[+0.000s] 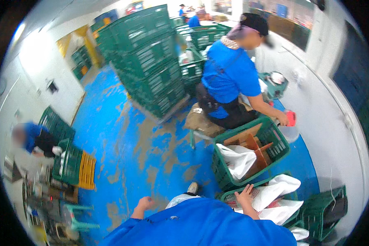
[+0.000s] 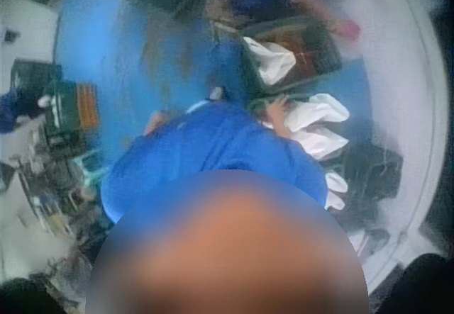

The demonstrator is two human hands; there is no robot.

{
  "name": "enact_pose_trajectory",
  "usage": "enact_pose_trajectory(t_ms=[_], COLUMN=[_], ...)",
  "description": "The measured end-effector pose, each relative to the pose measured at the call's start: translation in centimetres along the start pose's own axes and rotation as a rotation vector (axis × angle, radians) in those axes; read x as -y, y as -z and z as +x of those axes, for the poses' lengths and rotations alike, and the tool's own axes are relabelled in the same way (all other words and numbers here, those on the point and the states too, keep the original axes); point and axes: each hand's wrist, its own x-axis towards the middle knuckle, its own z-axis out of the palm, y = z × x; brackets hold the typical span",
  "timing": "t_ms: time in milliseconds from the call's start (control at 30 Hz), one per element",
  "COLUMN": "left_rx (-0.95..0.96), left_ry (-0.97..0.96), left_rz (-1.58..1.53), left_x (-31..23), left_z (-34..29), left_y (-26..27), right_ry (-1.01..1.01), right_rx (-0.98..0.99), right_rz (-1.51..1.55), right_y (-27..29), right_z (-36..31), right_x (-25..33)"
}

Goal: The person scoops a green granular substance from a large blue barrel into white paper pouches using a green scoop. The filled pouches are then placed into a green plastic crate. The person repeats this scooping and filling process multiple times.

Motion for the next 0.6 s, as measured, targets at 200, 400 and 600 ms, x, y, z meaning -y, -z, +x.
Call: enact_pose_trajectory(t_ms=[200,400,600], left_rx=[-0.009,-0.122,-0.175], left_ry=[0.128,0.164,0.157], left_rz=[-0.039,-0.228,-0.26], left_x=[4.8,6.3,11.9], left_z=[-5.4,-8.7,-9.5], left_y=[-2.7,-6.3,-10.3], right_ry=[-0.042,-0.125,0.025], right_rx=[0.126,0.328,0.528], right_rz=[-0.055,-0.537,0.106], right_y=[-0.5,2.8,2.6], right_z=[0.8,1.4,1.4], right_x=[-1.3,0.9,6.0])
